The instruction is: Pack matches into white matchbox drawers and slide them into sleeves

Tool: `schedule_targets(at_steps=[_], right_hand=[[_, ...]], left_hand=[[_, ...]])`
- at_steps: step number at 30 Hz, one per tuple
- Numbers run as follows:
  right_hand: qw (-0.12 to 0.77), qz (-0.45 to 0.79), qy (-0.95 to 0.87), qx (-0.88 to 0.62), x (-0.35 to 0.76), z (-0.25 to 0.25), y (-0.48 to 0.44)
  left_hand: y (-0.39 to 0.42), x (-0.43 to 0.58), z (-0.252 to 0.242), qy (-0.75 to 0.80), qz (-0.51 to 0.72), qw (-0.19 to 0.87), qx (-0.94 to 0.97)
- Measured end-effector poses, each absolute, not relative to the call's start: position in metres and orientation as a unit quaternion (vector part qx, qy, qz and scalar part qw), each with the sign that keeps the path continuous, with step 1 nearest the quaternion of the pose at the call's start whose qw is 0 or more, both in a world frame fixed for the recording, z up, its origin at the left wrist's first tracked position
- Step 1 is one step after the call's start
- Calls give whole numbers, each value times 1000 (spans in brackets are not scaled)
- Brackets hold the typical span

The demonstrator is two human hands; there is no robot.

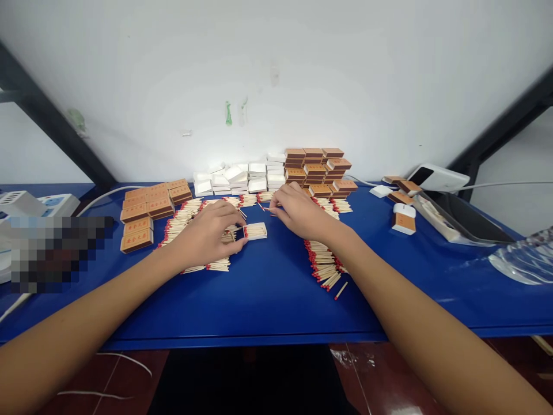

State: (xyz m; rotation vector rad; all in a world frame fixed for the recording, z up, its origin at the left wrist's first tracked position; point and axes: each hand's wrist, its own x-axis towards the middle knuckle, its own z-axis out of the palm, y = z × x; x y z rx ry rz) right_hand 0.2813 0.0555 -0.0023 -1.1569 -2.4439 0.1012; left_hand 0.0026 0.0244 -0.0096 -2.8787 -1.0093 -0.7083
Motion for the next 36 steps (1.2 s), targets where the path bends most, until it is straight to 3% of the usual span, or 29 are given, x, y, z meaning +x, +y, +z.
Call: schedule_targets(at_steps=[5, 18, 36], right_hand=[[172, 141, -874, -433, 277, 6, 44], [145, 71, -875, -457, 286, 8, 50], [141, 94, -883, -437, 282, -3, 51]], left_hand=[[24, 3, -8, -327, -223, -2, -918], [23, 3, -8, -330, -220, -6, -918], [21, 3, -6, -328, -219, -7, -919]])
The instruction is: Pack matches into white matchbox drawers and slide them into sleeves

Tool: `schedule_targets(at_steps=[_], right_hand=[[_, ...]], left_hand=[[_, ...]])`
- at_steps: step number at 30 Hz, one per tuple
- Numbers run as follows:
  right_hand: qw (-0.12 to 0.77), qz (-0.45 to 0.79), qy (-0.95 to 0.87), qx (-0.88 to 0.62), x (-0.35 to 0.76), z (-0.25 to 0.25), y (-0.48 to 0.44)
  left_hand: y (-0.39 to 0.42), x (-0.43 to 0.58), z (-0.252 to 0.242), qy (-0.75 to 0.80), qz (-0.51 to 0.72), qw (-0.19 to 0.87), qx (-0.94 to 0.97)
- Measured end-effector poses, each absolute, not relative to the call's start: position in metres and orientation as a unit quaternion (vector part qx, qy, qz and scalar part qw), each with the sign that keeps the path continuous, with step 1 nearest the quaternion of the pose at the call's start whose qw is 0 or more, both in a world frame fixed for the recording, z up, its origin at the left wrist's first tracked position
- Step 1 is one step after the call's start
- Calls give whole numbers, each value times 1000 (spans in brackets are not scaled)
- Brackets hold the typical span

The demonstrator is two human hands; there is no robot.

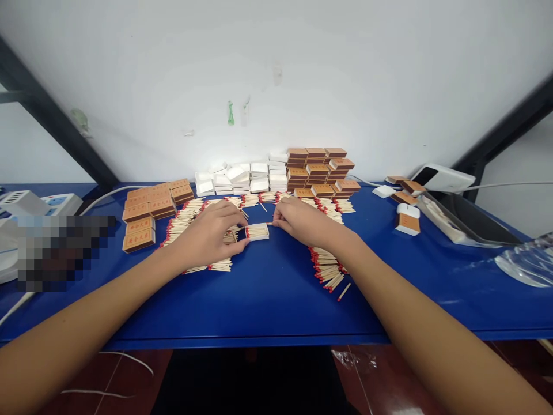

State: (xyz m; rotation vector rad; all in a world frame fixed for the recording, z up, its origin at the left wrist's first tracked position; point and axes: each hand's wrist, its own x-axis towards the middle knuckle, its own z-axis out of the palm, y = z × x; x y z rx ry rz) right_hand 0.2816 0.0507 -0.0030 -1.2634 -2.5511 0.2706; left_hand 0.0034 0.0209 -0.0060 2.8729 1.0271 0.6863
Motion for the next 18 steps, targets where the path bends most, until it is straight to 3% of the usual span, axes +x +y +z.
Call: schedule_targets(at_steps=[5, 18], right_hand=[[183, 73, -885, -422, 280, 7, 41], [191, 73, -902, -381, 269, 7, 28]], left_hand=[[21, 4, -6, 328, 220, 5, 919], [23, 3, -7, 328, 215, 10, 920]])
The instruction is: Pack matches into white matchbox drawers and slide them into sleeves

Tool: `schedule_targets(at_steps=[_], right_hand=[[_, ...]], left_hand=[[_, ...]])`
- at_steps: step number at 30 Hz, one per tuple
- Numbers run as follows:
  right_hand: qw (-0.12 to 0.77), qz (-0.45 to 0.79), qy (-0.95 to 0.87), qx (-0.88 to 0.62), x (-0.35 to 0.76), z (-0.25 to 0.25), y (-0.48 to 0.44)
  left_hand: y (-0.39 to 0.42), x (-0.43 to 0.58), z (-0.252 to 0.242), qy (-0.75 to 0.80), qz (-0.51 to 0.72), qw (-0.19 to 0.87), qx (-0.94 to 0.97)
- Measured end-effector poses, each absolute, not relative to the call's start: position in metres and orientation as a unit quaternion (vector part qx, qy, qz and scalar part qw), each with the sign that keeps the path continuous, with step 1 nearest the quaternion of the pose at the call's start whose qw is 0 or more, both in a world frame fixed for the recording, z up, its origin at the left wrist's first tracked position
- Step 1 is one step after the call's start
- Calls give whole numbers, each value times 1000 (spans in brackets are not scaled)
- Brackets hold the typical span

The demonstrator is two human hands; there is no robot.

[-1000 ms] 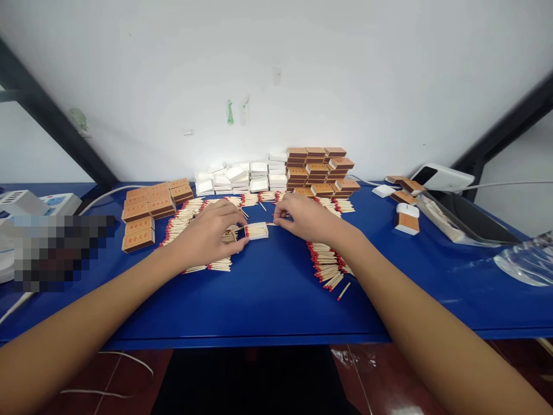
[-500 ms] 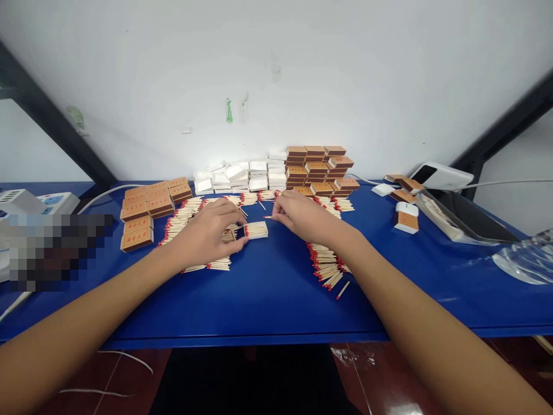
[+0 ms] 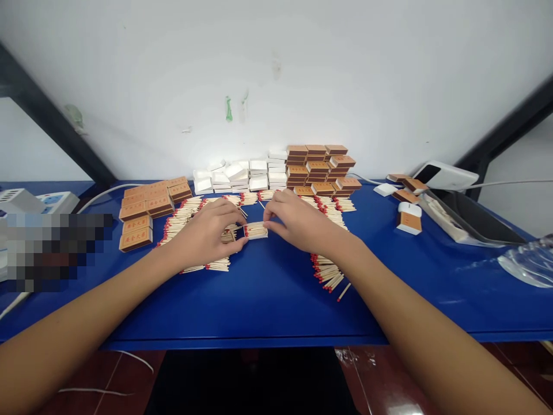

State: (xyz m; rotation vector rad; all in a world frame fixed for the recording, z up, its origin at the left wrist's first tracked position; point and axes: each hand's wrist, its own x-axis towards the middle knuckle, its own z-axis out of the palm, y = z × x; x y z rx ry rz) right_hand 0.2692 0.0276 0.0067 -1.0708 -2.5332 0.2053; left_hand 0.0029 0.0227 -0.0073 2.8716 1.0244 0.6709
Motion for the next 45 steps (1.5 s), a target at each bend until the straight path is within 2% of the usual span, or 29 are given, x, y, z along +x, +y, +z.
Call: schedule_targets(at_steps=[5, 21, 29, 32, 36, 45], right_hand=[[169, 96, -905, -378, 274, 5, 32], [181, 105, -905, -371, 258, -3, 28], [257, 43, -865, -428, 283, 14, 44], [208, 20, -852, -481, 304, 17, 57], [117, 54, -854, -503, 312, 11, 64], [102, 35, -859, -500, 315, 1, 69]], left_hand=[[23, 3, -7, 330, 220, 13, 918], [21, 4, -5, 325, 221, 2, 920], [23, 3, -8, 325, 220, 8, 920], [23, 3, -7, 325, 220, 8, 920], [23, 3, -7, 324, 220, 11, 920], [22, 3, -7, 326, 218, 8, 920]])
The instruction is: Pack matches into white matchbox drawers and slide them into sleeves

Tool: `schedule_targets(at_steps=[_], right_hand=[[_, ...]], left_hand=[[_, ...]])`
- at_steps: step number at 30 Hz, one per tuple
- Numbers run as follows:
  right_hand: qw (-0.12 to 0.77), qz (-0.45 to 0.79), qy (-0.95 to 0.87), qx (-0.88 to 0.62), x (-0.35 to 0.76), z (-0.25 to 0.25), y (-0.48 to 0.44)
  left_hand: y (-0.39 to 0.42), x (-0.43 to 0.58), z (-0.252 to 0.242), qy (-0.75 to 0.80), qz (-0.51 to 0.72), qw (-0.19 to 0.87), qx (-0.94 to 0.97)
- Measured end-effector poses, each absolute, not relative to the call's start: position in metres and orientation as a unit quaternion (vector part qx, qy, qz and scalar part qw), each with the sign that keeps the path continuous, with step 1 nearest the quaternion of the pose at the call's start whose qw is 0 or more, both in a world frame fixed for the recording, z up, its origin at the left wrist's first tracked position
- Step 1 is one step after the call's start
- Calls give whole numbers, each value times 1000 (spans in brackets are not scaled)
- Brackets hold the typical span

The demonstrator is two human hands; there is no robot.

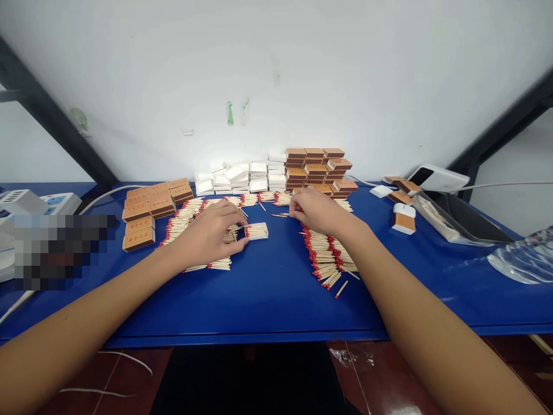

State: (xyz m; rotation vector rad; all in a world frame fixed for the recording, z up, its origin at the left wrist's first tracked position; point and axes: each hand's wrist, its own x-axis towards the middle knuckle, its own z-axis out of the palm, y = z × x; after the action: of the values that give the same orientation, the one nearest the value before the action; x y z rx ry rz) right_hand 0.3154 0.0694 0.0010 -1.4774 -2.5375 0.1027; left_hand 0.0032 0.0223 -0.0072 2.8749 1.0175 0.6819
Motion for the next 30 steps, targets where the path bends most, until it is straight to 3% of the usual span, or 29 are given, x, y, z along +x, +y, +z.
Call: schedule_targets(at_steps=[6, 13, 20, 30], right_hand=[[94, -11, -869, -486, 311, -4, 68], [197, -1, -891, -409, 284, 7, 41], [206, -36, -911, -356, 253, 0, 23], [211, 46, -907, -362, 256, -2, 26]], left_hand=[[22, 4, -7, 326, 217, 18, 920], [23, 4, -7, 326, 217, 6, 920], [21, 5, -6, 328, 216, 16, 919], [22, 4, -6, 330, 214, 13, 919]])
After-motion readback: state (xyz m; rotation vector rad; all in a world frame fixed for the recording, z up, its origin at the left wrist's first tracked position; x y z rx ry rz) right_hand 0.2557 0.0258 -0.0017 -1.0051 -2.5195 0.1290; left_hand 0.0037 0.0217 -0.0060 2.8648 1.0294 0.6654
